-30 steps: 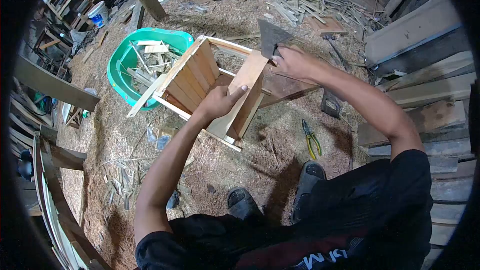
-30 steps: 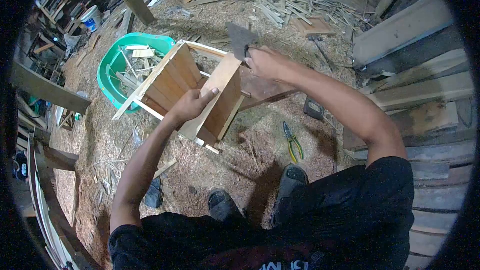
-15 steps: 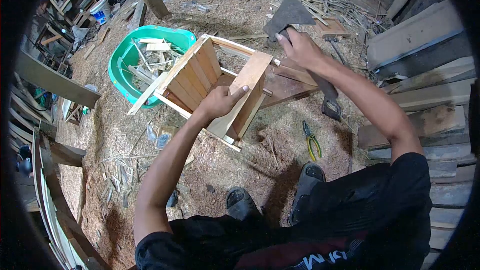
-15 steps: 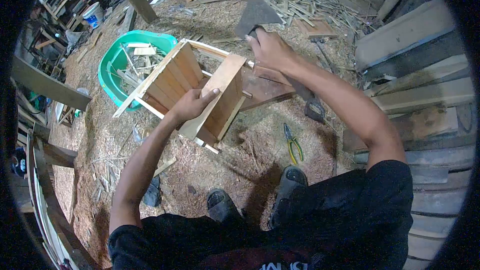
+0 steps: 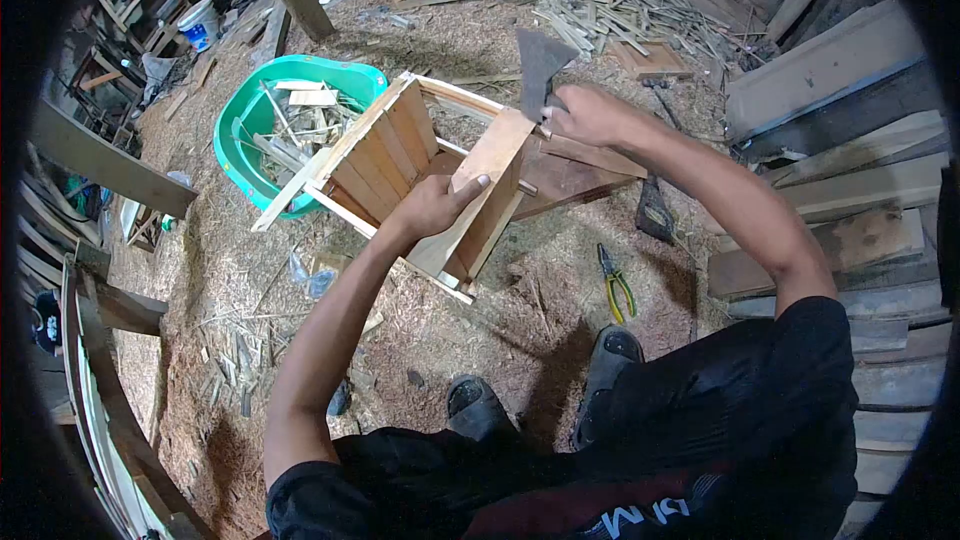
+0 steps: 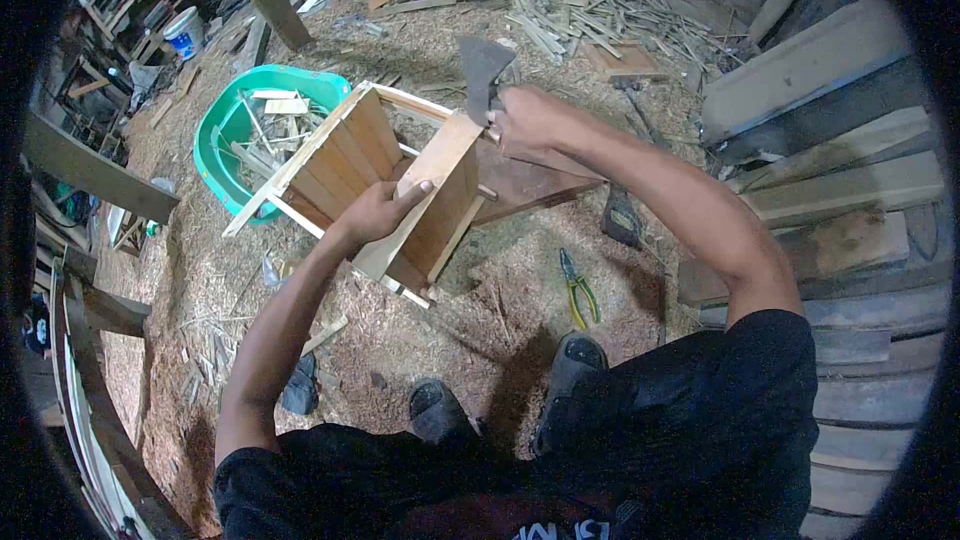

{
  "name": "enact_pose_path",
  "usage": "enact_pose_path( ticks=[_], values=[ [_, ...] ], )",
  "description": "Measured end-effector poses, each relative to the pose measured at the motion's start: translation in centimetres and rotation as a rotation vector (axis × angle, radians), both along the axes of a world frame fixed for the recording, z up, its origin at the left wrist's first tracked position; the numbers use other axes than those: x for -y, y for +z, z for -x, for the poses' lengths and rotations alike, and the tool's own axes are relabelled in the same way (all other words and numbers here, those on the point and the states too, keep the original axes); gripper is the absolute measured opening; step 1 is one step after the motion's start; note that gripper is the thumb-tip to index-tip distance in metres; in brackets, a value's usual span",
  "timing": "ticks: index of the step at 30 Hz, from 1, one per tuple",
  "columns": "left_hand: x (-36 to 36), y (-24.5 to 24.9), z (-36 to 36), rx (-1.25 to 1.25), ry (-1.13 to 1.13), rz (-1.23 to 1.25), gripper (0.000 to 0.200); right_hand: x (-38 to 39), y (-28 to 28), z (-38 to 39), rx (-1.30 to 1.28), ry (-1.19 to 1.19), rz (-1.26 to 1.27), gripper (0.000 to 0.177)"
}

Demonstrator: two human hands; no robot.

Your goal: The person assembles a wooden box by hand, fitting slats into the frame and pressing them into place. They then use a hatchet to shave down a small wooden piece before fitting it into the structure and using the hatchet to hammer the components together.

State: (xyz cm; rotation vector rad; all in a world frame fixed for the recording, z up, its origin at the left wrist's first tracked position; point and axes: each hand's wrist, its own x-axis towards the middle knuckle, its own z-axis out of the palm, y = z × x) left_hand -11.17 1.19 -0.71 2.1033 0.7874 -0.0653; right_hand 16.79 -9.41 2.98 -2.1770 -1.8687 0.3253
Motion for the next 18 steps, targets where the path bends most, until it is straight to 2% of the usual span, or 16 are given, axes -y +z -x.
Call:
enact_pose_path(
  ticks=[3,5,9,13,14,16,18],
  values=[
    [-0.3,-0.2,0.0,-0.009,0.003,-0.018,0.074,0.5,2.2,2.4,-0.143,-0.214,-0.262,0.039],
    [-0.1,-0.4,0.1,-0.016,-0.013,-0.005,0.076,0.5,-1.8,1.1,-0.102,-0.147,-0.202,0.040],
    [-0.8,0.2,0.1,-0.069,-0.037,0.007,0.077,0.8,-1.0,-0.6,0.022,0.015,-0.027,0.042],
    [-1.6,0.7,-2.4,-0.032,-0.052,-0.157,0.076,0.7,-1.5,-1.3,-0.069,-0.282,-0.292,0.042],
    [-1.2,1.2,-3.8,-0.154,0.009,-0.141,0.077,1.0,-1.2,-1.6,-0.174,-0.353,-0.225,0.042],
    [0.3,1.7,-4.3,-0.116,0.023,-0.215,0.078,2.1,0.8,-1.9,-0.382,-0.492,-0.097,0.041],
    [0.6,2.9,-4.1,-0.094,0.057,-0.310,0.076,2.9,-2.1,-4.9,-0.152,-0.421,-0.143,0.042]
  ],
)
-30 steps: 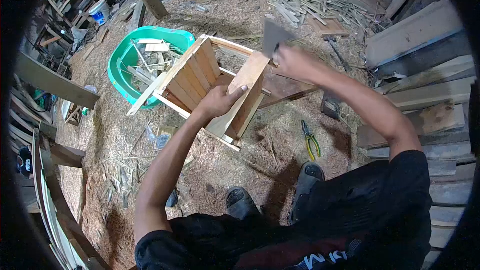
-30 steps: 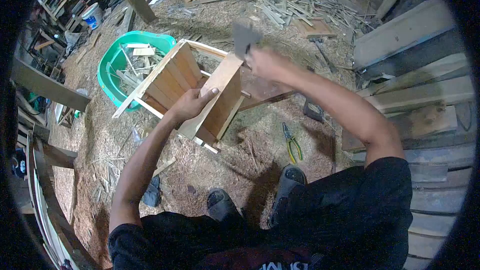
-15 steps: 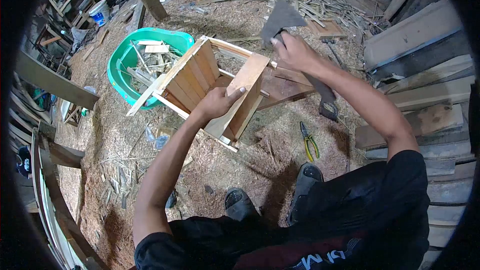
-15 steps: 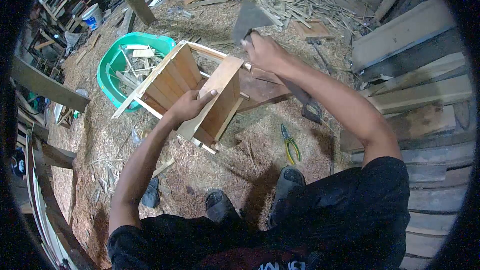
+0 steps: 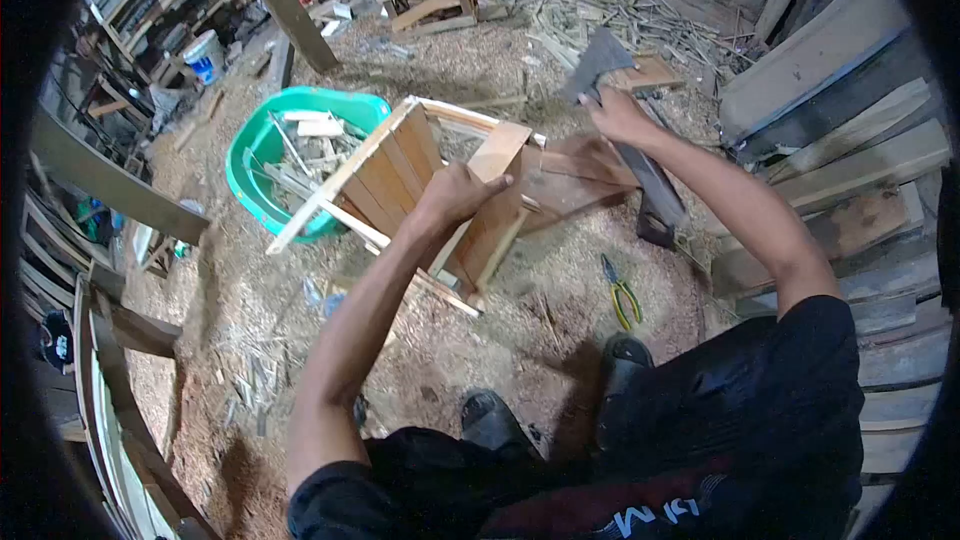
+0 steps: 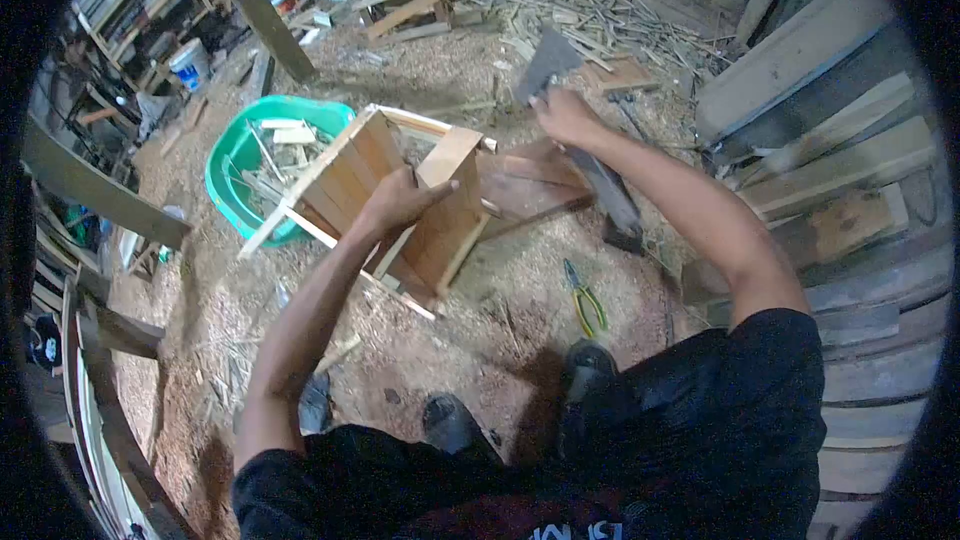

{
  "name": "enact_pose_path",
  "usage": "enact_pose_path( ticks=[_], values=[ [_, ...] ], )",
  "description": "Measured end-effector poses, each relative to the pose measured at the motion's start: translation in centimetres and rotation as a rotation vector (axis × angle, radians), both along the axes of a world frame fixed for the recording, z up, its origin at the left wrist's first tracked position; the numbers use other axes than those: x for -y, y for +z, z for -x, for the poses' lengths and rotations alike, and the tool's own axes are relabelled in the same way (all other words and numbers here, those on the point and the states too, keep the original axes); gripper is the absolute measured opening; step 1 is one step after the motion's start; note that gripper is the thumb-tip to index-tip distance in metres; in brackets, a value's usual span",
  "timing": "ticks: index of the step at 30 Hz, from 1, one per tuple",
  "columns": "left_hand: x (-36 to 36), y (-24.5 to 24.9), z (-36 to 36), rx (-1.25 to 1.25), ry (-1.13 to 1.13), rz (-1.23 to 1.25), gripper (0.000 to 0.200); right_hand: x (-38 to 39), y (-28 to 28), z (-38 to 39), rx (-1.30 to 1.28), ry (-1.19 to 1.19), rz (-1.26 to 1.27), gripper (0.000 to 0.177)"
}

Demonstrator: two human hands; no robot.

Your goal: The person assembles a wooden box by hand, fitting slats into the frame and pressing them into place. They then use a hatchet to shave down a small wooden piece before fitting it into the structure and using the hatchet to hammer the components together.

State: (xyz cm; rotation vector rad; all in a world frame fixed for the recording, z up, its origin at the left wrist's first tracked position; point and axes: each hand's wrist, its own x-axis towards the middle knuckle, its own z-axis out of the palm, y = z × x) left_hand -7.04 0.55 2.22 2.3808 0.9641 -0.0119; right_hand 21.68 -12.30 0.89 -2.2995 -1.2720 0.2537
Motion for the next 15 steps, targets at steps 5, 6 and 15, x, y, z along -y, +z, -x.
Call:
enact_pose_path(
  ticks=[5,6,15],
  values=[
    [-3.3,2.9,3.3,0.300,0.160,0.317,0.062,4.0,-1.7,-3.2,0.074,0.029,-0.061,0.053],
    [-3.1,3.7,4.0,0.381,0.162,0.342,0.057,4.2,-1.0,-2.5,-0.075,-0.019,-0.018,0.054],
    [-4.5,4.8,6.5,0.941,0.306,0.690,0.043,2.2,-0.6,0.3,-0.895,-0.172,-0.177,0.056]
  ],
)
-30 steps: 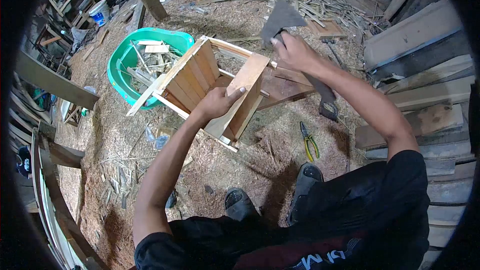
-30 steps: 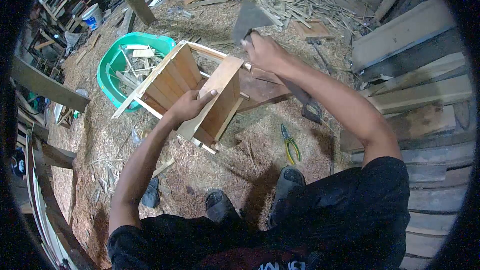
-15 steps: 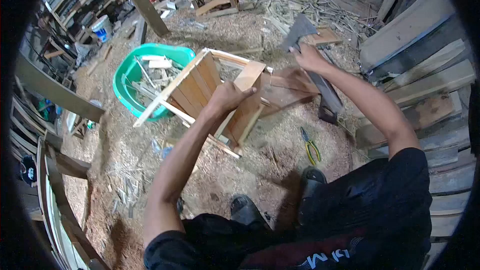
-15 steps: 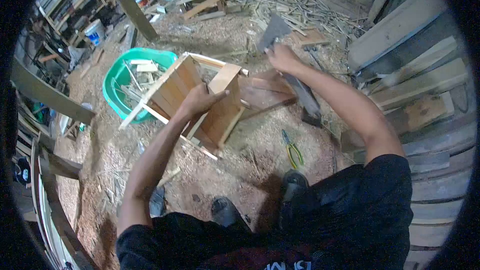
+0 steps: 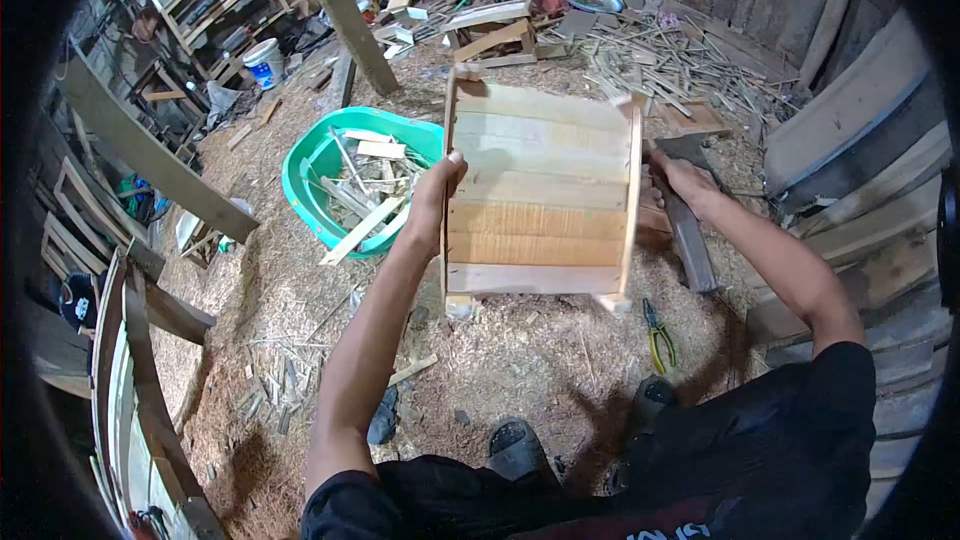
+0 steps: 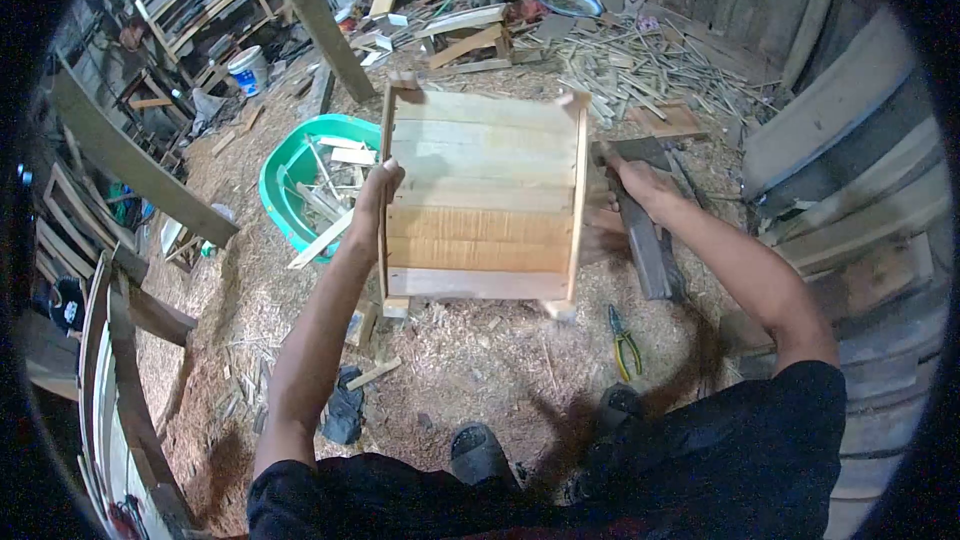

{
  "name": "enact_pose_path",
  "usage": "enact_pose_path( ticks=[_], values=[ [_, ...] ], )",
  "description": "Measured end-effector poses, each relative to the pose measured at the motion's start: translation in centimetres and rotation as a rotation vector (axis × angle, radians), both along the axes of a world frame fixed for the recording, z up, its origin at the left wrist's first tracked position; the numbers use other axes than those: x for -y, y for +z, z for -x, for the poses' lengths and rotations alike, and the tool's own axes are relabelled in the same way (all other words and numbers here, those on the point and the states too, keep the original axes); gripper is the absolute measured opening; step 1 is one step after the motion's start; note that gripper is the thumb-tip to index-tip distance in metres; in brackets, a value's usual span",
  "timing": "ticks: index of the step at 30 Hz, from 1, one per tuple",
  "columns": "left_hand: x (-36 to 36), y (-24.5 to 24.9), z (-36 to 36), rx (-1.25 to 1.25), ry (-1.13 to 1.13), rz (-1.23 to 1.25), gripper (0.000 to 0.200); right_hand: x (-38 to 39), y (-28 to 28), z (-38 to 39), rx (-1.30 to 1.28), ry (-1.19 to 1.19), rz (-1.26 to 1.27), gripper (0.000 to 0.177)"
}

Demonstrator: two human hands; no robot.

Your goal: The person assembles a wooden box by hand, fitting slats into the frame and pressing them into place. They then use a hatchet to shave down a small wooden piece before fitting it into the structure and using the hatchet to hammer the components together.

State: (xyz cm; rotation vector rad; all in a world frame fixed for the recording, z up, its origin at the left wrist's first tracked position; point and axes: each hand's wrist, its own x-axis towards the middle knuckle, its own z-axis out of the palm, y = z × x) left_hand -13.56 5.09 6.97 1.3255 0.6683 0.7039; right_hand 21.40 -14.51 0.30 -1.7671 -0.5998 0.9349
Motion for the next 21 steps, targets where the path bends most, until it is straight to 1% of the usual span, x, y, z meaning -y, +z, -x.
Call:
enact_pose_path(
  ticks=[1,2,3,4,5,7,8,9,10,11,14,15,17,19,21],
  values=[
    [0.8,0.8,0.1,0.077,-0.020,0.093,0.047,0.2,2.0,2.1,-0.046,-0.014,-0.012,0.056],
    [1.6,1.5,0.1,0.150,-0.038,0.187,0.054,-0.1,1.9,2.0,-0.100,0.015,-0.049,0.061],
    [0.0,-0.2,0.0,0.199,-0.097,0.238,0.056,-0.3,1.6,1.7,-0.155,0.043,-0.083,0.065],
    [-0.7,-0.6,0.1,0.249,-0.156,0.289,0.059,-0.5,1.8,1.9,-0.210,0.071,-0.115,0.071],
    [-0.9,-1.2,-0.1,0.223,-0.117,0.230,0.076,-0.7,1.8,2.3,-0.225,0.040,-0.120,0.072],
    [-0.2,-0.9,0.2,0.295,-0.147,0.365,0.092,-1.5,2.8,3.4,-0.204,0.068,-0.225,0.072],
    [0.1,-0.8,0.4,0.329,-0.164,0.434,0.100,-1.8,3.0,4.2,-0.209,0.035,-0.268,0.071],
    [0.0,-0.9,0.1,0.311,-0.154,0.403,0.114,-2.0,4.1,5.6,-0.212,0.003,-0.311,0.070],
    [0.0,-1.2,0.3,0.316,-0.149,0.415,0.113,-2.2,5.2,7.1,-0.215,-0.027,-0.355,0.070],
    [0.1,-1.4,0.6,0.319,-0.146,0.426,0.111,-2.4,3.6,5.4,-0.193,0.086,-0.370,0.068],
    [-0.4,-2.3,1.2,0.312,-0.126,0.395,0.105,-2.2,3.3,5.3,-0.239,0.199,-0.429,0.056],
    [-0.6,-2.6,1.4,0.319,-0.135,0.368,0.103,-2.2,3.5,6.0,-0.260,0.186,-0.443,0.054],
    [-1.1,-3.3,1.7,0.349,-0.132,0.335,0.099,-2.0,4.4,6.7,-0.294,0.222,-0.450,0.050],
    [-1.5,-3.9,1.6,0.391,-0.114,0.325,0.094,-1.6,5.7,7.1,-0.322,0.315,-0.434,0.047],
    [-2.7,-4.9,1.9,0.399,-0.128,0.291,0.091,-2.0,6.2,7.8,-0.307,0.337,-0.470,0.044]
  ],
)
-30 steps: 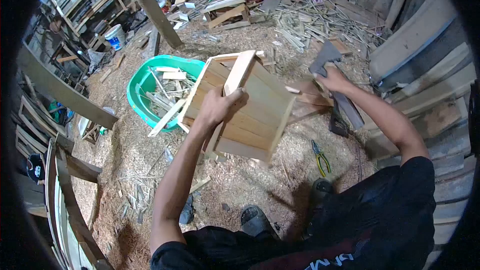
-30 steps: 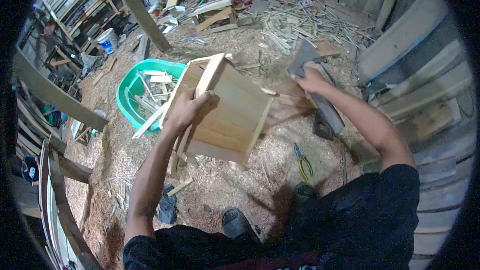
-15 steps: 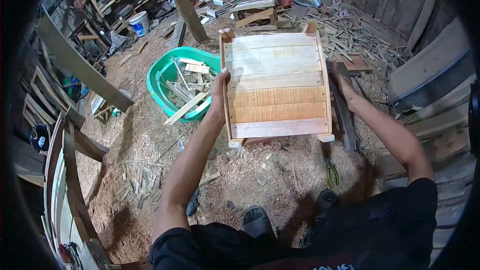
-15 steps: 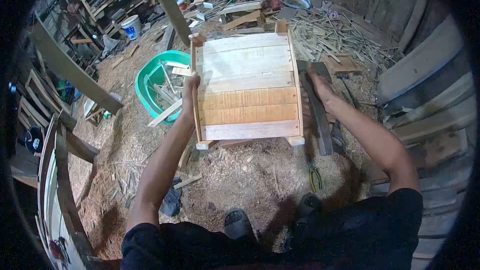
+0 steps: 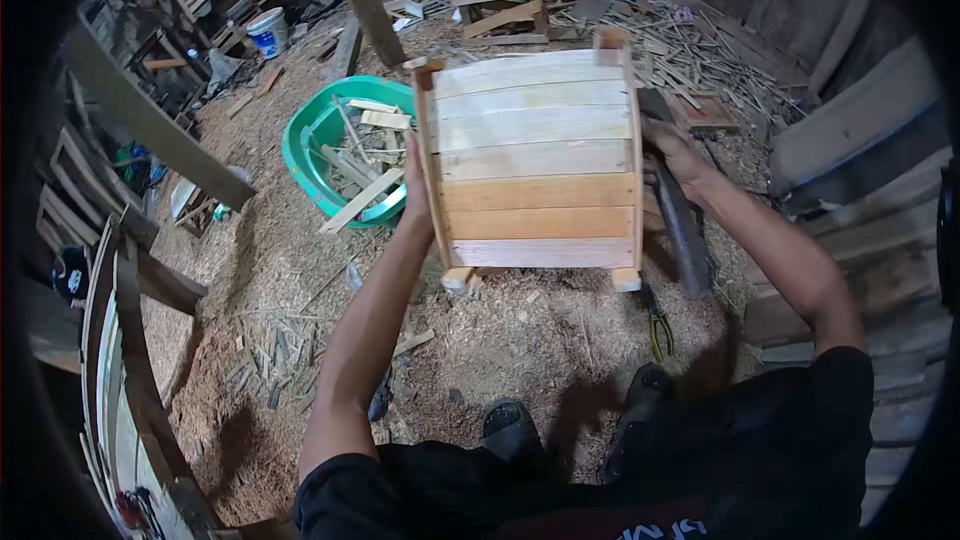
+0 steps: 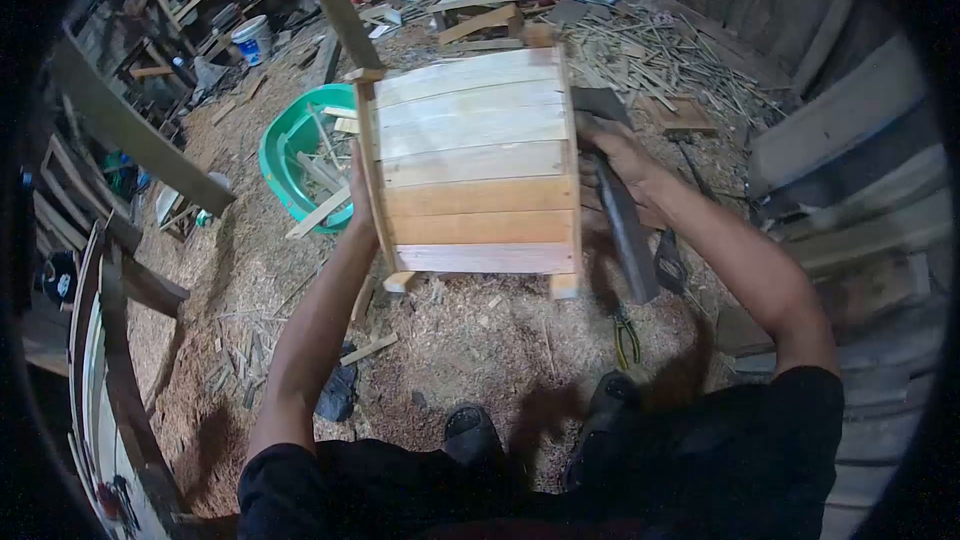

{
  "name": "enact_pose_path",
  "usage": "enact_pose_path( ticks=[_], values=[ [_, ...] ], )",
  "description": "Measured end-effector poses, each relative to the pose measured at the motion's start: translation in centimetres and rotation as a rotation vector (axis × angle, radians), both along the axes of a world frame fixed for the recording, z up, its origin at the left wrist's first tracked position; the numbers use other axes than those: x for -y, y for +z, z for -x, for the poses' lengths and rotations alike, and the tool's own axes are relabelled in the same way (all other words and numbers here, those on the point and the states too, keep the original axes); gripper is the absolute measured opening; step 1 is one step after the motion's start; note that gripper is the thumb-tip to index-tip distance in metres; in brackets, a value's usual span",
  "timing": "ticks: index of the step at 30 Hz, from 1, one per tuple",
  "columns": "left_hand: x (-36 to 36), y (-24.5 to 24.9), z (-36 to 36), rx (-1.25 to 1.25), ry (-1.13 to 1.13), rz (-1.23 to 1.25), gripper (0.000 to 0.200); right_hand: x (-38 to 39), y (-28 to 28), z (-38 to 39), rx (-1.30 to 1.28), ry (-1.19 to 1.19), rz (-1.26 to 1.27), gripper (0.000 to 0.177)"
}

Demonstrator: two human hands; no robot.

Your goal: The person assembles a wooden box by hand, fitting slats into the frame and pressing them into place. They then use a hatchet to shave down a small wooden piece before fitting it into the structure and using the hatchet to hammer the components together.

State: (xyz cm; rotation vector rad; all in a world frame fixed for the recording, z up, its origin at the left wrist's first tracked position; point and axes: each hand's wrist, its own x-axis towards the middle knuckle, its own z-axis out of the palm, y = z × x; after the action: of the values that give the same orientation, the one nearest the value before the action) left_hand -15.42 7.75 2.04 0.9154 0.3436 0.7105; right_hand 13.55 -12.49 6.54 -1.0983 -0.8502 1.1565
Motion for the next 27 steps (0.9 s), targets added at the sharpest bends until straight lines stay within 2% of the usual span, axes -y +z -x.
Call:
enact_pose_path(
  ticks=[3,5,8,11,12,20,24,27],
  values=[
    [-2.0,-1.8,0.0,-0.040,-0.016,0.006,0.086,0.2,1.1,1.6,-0.088,-0.019,0.037,0.034],
    [-2.1,-2.8,0.5,-0.120,-0.040,0.083,0.083,-0.5,1.0,1.7,-0.070,0.100,-0.021,0.031],
    [-2.4,-5.2,-0.1,-0.261,-0.101,0.089,0.079,-0.9,0.4,2.4,-0.041,0.079,0.099,0.025],
    [0.7,-6.9,-2.0,-0.196,-0.028,0.051,0.076,-0.9,-0.3,2.5,0.045,0.090,0.169,0.024],
    [1.4,-6.8,-2.2,-0.243,-0.047,0.054,0.076,-0.8,-0.3,2.6,0.068,0.101,0.187,0.024],
    [0.1,-11.1,-2.8,-0.226,-0.028,0.113,0.090,0.3,-0.2,3.8,0.130,0.134,0.152,0.025],
    [1.5,-9.8,-2.2,-0.167,0.045,0.091,0.095,1.0,-0.3,4.0,0.163,0.128,0.166,0.033],
    [2.6,-8.8,-1.7,-0.059,0.122,0.197,0.073,2.0,0.0,4.0,0.130,0.232,0.161,0.037]
  ],
)
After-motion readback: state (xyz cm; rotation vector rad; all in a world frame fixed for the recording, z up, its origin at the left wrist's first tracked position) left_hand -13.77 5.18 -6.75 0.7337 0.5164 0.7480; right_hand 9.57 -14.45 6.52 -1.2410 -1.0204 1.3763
